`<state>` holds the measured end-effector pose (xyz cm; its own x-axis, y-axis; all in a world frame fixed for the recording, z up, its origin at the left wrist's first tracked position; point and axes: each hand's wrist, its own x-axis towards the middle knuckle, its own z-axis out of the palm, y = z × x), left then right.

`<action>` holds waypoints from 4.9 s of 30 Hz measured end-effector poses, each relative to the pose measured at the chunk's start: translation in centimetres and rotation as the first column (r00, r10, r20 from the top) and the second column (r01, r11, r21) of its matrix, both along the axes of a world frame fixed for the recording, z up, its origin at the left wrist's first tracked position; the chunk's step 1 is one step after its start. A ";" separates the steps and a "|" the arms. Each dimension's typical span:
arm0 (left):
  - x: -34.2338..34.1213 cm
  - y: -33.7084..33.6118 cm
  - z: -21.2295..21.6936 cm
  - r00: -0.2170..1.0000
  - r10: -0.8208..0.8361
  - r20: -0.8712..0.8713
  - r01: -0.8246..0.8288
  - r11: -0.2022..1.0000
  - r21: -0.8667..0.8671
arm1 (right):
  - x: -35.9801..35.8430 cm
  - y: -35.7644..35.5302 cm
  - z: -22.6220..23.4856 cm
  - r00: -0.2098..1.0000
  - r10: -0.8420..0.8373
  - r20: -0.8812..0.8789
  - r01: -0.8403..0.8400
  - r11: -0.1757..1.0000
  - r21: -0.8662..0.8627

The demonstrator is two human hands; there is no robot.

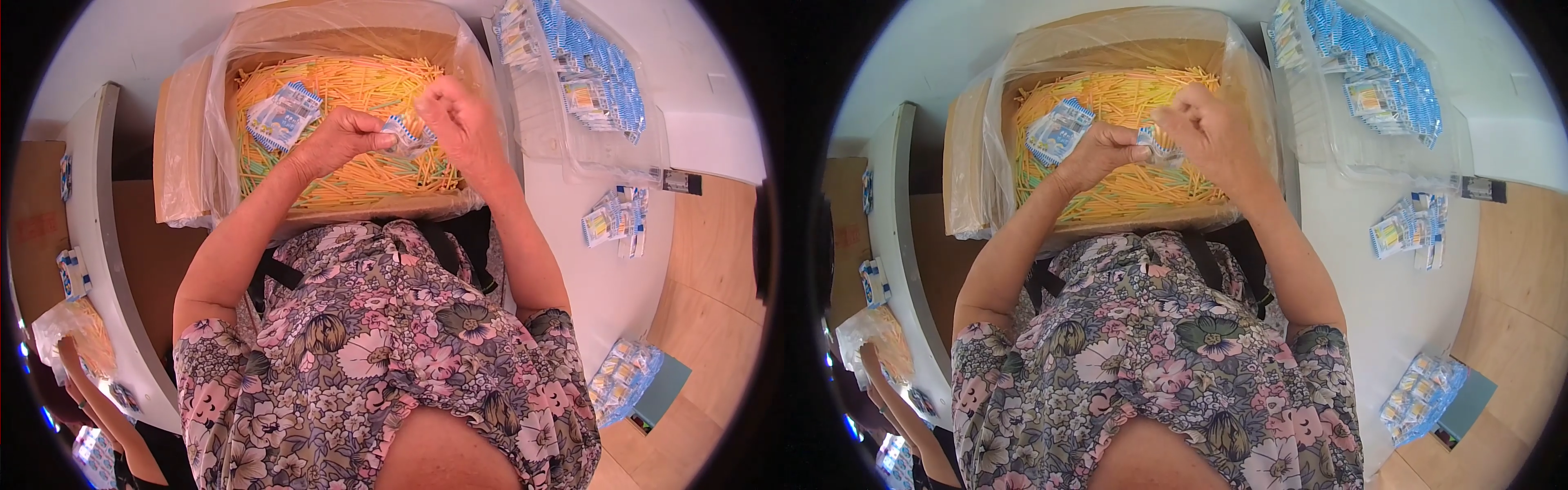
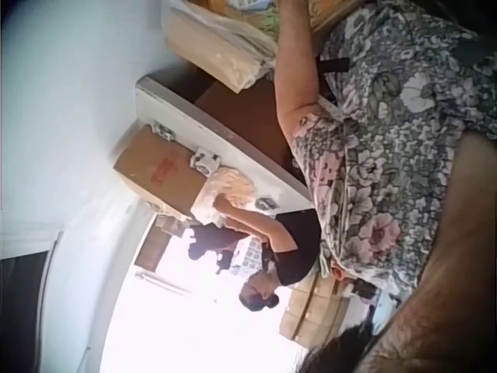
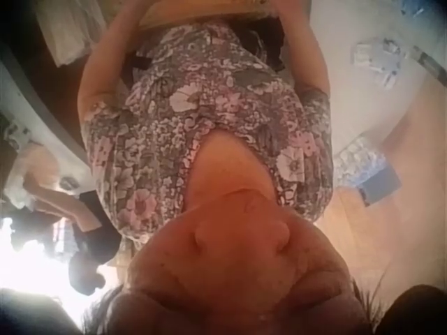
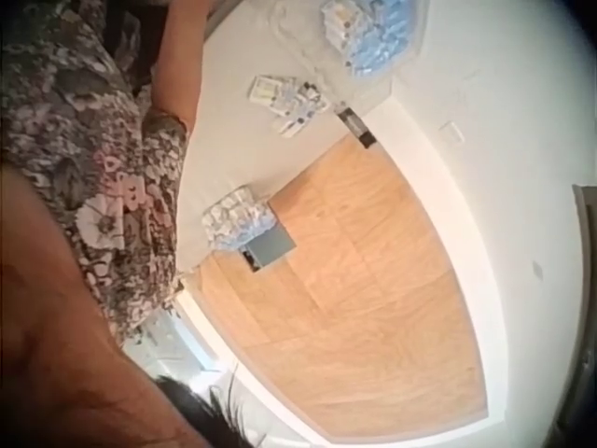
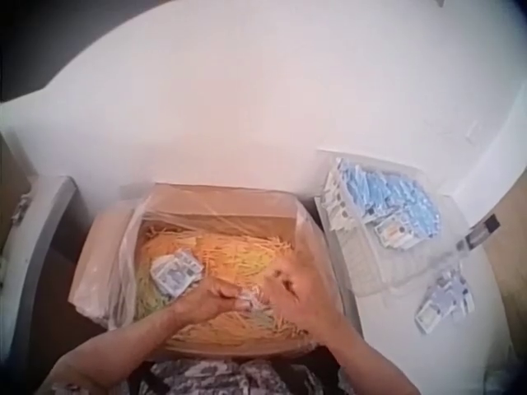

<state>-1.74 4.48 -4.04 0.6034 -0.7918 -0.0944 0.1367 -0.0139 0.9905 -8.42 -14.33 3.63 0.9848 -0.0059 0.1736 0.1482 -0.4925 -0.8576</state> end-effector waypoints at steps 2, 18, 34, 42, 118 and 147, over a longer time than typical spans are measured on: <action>0.1 -0.1 -0.3 0.999 0.021 -0.048 -0.021 1.000 -0.013 | -1.2 0.3 -0.3 0.999 -0.041 0.010 0.042 0.997 -0.072; 4.8 7.0 1.5 0.260 -0.505 0.823 -0.741 0.442 0.506 | -17.9 -11.8 -0.3 0.572 -0.654 0.495 0.745 0.667 0.020; 8.7 11.4 -4.7 0.383 -0.039 0.923 -0.816 0.453 0.358 | -19.3 -19.7 -1.1 0.235 -0.502 0.832 0.972 0.143 -0.188; 7.8 11.4 -3.4 0.404 0.065 0.912 -0.832 0.440 0.337 | -7.8 -0.7 2.2 0.874 0.089 0.477 0.156 0.880 -0.450; -2.0 1.7 -0.6 0.933 0.308 -0.185 -0.356 0.866 -0.351 | 3.5 2.2 -4.9 0.930 0.367 0.016 -0.365 0.918 0.152; -2.7 0.5 -1.7 0.590 0.491 0.641 -0.450 0.859 -0.245 | 4.5 6.4 -3.5 0.973 0.200 -0.118 -0.196 0.979 0.048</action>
<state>-4.48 4.99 -5.72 0.7750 -0.3703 0.5121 -0.5779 -0.0874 0.8114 -3.93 -7.92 0.12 0.9807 0.1874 0.0552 0.1329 -0.4326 -0.8917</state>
